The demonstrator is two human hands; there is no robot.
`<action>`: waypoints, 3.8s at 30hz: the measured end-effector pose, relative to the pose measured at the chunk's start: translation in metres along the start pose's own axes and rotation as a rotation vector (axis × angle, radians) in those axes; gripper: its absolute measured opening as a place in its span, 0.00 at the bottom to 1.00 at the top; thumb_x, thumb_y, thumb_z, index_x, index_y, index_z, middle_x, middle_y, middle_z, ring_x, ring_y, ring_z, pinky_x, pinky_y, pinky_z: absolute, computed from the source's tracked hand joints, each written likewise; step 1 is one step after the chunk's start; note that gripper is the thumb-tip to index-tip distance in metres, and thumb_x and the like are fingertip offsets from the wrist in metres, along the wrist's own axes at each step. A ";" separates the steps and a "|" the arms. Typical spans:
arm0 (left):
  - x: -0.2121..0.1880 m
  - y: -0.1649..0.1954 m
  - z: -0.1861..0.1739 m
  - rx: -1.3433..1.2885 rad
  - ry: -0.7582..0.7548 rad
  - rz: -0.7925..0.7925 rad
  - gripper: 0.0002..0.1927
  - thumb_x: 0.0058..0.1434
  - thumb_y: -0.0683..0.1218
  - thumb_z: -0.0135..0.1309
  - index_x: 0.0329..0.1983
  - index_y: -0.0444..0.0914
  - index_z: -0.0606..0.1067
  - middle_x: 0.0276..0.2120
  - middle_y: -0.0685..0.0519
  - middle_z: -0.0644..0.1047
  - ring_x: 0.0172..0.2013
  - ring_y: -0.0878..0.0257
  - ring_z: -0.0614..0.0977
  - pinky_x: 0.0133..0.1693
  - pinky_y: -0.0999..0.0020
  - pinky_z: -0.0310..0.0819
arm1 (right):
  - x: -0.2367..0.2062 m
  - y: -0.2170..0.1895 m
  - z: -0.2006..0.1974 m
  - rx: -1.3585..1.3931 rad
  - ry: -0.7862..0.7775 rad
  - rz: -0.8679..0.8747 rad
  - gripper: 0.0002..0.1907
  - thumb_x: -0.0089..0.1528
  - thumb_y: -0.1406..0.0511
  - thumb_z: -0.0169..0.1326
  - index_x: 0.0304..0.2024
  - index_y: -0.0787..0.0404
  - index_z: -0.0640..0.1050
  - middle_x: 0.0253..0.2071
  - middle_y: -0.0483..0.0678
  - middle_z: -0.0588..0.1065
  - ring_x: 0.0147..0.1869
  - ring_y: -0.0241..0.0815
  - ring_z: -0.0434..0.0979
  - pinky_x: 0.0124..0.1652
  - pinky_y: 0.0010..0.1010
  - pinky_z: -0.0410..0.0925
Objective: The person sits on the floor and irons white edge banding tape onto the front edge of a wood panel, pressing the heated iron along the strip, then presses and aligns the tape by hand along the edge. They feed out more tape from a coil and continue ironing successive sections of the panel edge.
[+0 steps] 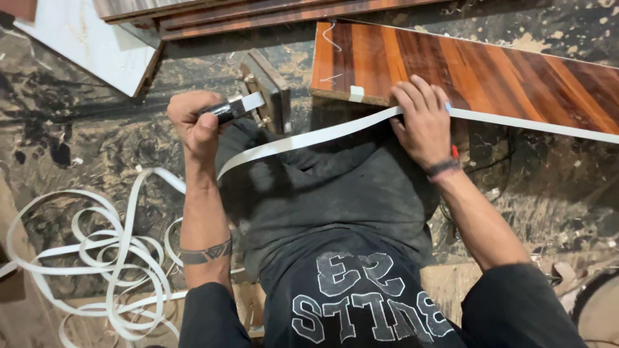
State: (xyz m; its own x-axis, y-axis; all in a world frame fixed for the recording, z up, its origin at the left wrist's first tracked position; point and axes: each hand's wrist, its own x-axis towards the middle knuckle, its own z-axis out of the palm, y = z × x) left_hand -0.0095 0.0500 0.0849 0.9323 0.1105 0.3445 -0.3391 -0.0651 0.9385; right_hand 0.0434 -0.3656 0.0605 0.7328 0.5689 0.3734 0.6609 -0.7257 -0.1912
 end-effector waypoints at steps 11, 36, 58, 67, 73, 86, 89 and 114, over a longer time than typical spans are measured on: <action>-0.002 0.005 -0.009 -0.055 0.054 -0.032 0.39 0.66 0.70 0.52 0.21 0.30 0.69 0.17 0.54 0.67 0.16 0.68 0.68 0.20 0.72 0.54 | 0.034 0.031 -0.036 -0.020 -0.391 0.098 0.22 0.61 0.73 0.56 0.56 0.50 0.84 0.36 0.49 0.81 0.38 0.49 0.82 0.36 0.41 0.71; 0.068 -0.087 0.036 -0.480 -0.196 -0.198 0.32 0.64 0.63 0.55 0.18 0.33 0.67 0.15 0.55 0.66 0.16 0.70 0.64 0.20 0.72 0.50 | 0.073 0.068 -0.023 0.112 -0.377 -0.109 0.13 0.63 0.56 0.64 0.47 0.52 0.84 0.35 0.47 0.80 0.37 0.44 0.81 0.37 0.35 0.71; 0.042 -0.094 0.057 -0.507 -0.074 -0.164 0.35 0.61 0.63 0.55 0.16 0.28 0.67 0.13 0.50 0.66 0.16 0.64 0.66 0.19 0.69 0.53 | 0.083 0.067 -0.027 -0.057 -0.404 -0.190 0.21 0.68 0.45 0.59 0.37 0.53 0.78 0.26 0.43 0.74 0.31 0.43 0.77 0.30 0.35 0.66; 0.035 -0.090 0.058 -0.525 -0.071 -0.197 0.32 0.61 0.61 0.55 0.15 0.30 0.65 0.13 0.50 0.65 0.15 0.63 0.64 0.17 0.69 0.51 | 0.073 0.069 -0.025 -0.077 -0.391 -0.196 0.22 0.68 0.45 0.62 0.36 0.54 0.77 0.28 0.41 0.75 0.34 0.42 0.79 0.35 0.36 0.67; 0.031 -0.088 0.059 -0.543 -0.059 -0.225 0.32 0.61 0.60 0.55 0.15 0.31 0.65 0.13 0.51 0.64 0.15 0.63 0.64 0.17 0.70 0.52 | 0.068 0.068 -0.025 -0.050 -0.376 -0.159 0.21 0.68 0.45 0.63 0.38 0.52 0.78 0.28 0.42 0.74 0.35 0.43 0.79 0.38 0.37 0.68; 0.032 -0.091 0.060 -0.599 -0.093 -0.208 0.31 0.62 0.58 0.54 0.15 0.31 0.65 0.12 0.51 0.64 0.14 0.64 0.63 0.17 0.69 0.52 | 0.066 0.068 -0.022 -0.061 -0.377 -0.150 0.20 0.70 0.44 0.62 0.39 0.51 0.78 0.30 0.40 0.75 0.36 0.41 0.78 0.38 0.35 0.67; 0.031 -0.092 0.059 -0.590 -0.099 -0.206 0.31 0.62 0.59 0.55 0.15 0.31 0.65 0.12 0.51 0.65 0.14 0.64 0.64 0.17 0.69 0.52 | 0.066 0.068 -0.022 -0.136 -0.379 -0.193 0.21 0.69 0.44 0.61 0.39 0.51 0.77 0.29 0.39 0.75 0.37 0.39 0.79 0.40 0.35 0.68; 0.026 -0.098 0.058 -0.608 -0.112 -0.232 0.32 0.62 0.59 0.56 0.14 0.30 0.65 0.13 0.50 0.65 0.14 0.64 0.63 0.16 0.71 0.51 | 0.066 0.065 -0.021 -0.137 -0.384 -0.204 0.20 0.70 0.45 0.62 0.40 0.51 0.77 0.31 0.37 0.75 0.38 0.37 0.78 0.40 0.33 0.68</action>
State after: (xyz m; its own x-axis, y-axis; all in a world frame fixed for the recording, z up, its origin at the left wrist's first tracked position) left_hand 0.0553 0.0022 0.0008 0.9861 -0.0518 0.1580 -0.1079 0.5232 0.8453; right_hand 0.1313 -0.3837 0.0921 0.6142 0.7888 0.0221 0.7891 -0.6140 -0.0173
